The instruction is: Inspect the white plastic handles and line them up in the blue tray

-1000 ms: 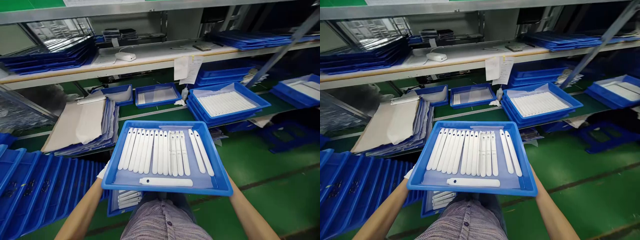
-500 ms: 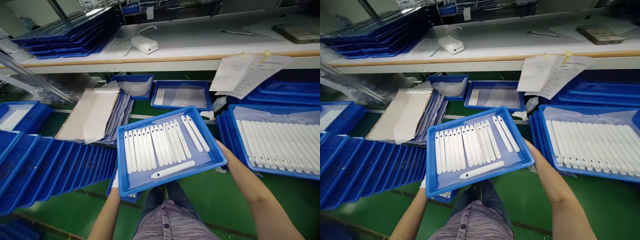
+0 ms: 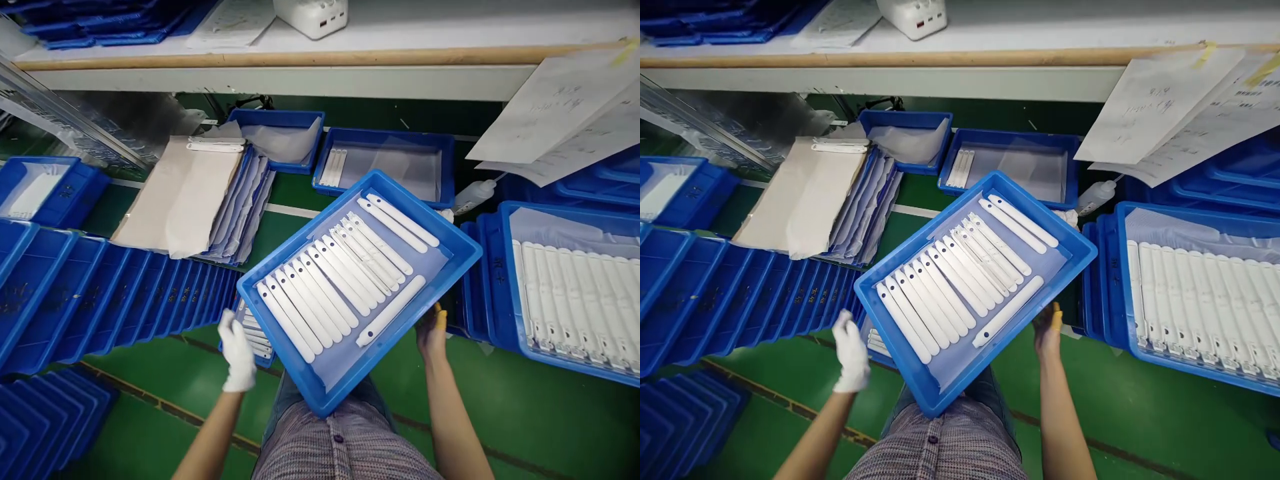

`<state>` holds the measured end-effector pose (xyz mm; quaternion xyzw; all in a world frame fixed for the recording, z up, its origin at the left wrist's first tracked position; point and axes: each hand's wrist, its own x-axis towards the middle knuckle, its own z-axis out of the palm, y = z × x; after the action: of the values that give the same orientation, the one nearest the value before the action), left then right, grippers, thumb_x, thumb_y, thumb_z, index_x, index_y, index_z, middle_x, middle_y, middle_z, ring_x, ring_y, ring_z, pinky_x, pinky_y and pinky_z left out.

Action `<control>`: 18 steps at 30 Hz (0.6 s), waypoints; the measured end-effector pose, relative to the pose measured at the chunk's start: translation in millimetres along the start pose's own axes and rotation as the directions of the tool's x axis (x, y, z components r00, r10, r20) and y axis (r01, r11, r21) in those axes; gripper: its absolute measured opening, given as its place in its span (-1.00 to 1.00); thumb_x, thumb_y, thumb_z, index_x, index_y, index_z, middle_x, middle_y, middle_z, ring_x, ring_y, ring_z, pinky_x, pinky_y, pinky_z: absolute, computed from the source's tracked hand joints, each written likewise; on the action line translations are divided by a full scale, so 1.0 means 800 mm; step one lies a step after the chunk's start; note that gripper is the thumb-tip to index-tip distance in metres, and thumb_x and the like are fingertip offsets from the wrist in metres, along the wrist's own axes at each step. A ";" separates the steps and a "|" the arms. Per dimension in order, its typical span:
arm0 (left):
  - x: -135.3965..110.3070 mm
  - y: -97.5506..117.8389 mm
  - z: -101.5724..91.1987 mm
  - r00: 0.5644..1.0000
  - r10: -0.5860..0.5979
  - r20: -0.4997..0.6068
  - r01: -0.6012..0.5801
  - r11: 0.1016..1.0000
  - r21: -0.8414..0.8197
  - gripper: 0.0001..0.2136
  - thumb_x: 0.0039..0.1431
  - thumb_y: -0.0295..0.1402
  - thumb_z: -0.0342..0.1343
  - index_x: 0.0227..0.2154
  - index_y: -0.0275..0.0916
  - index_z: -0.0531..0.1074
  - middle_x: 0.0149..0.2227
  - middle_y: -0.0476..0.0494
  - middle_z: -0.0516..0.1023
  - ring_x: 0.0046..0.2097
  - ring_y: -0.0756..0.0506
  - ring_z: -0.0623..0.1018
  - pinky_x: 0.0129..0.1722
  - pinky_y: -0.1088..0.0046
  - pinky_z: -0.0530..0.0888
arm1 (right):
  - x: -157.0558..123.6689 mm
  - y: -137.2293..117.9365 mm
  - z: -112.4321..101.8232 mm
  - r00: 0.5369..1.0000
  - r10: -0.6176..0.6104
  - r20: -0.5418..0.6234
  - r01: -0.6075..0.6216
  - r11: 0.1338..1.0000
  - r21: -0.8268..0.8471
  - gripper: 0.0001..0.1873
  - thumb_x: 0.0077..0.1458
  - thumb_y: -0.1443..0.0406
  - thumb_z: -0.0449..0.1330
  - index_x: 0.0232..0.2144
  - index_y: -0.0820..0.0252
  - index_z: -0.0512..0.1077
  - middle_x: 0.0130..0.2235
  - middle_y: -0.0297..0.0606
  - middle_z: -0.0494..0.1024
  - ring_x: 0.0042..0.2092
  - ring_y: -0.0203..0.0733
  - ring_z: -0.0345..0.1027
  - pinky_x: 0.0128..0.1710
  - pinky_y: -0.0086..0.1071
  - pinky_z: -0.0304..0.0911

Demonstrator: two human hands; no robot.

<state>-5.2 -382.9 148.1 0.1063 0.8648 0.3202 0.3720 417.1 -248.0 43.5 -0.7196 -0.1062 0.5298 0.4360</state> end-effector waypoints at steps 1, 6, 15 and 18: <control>0.026 0.024 -0.017 0.984 0.122 -0.131 -0.118 0.992 0.034 -0.45 0.50 -0.11 -0.41 0.46 -0.10 -0.22 0.54 -0.11 -0.27 0.52 -0.15 -0.21 0.48 0.20 -0.16 | -0.020 0.021 0.003 0.999 0.020 0.026 -0.021 0.999 0.028 -0.34 0.07 -0.27 0.05 0.04 -0.09 0.45 0.21 -0.25 0.50 0.28 0.09 0.33 0.20 0.13 0.29; 0.157 0.159 -0.025 0.791 0.384 0.477 -0.519 0.833 0.190 -0.41 0.24 0.07 0.13 0.22 -0.15 0.39 0.26 -0.20 0.47 0.37 -0.28 0.32 0.41 0.13 0.18 | -0.081 0.068 0.025 0.986 0.001 0.167 -0.020 0.993 0.112 -0.19 0.07 -0.33 0.10 0.22 -0.09 0.38 0.29 -0.32 0.44 0.37 0.06 0.19 0.38 0.10 0.10; 0.146 0.099 0.007 0.601 -0.291 0.744 0.228 0.955 0.190 -0.34 -0.09 -0.12 0.47 0.09 -0.28 0.51 -0.07 -0.30 0.69 -0.09 -0.38 0.68 -0.08 0.07 0.64 | -0.055 0.028 0.005 0.953 0.072 0.295 -0.060 0.997 -0.048 -0.01 -0.17 -0.49 0.12 0.09 -0.03 0.49 0.17 -0.18 0.57 0.29 0.23 0.34 0.27 0.17 0.29; 0.118 0.038 -0.020 0.573 -0.327 0.752 0.257 0.942 0.214 -0.29 -0.19 -0.01 0.49 0.03 -0.28 0.54 -0.03 -0.31 0.67 0.05 -0.42 0.62 0.11 -0.01 0.56 | -0.026 -0.003 0.015 0.925 0.091 0.370 -0.015 0.979 -0.202 -0.06 -0.20 -0.50 0.11 -0.06 0.01 0.56 -0.02 -0.13 0.69 0.12 0.26 0.52 0.11 0.17 0.44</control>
<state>-84.0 -327.1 121.2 0.1049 0.6357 0.1417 0.7515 398.8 -252.9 58.8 -0.6464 -0.2199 0.6568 0.3201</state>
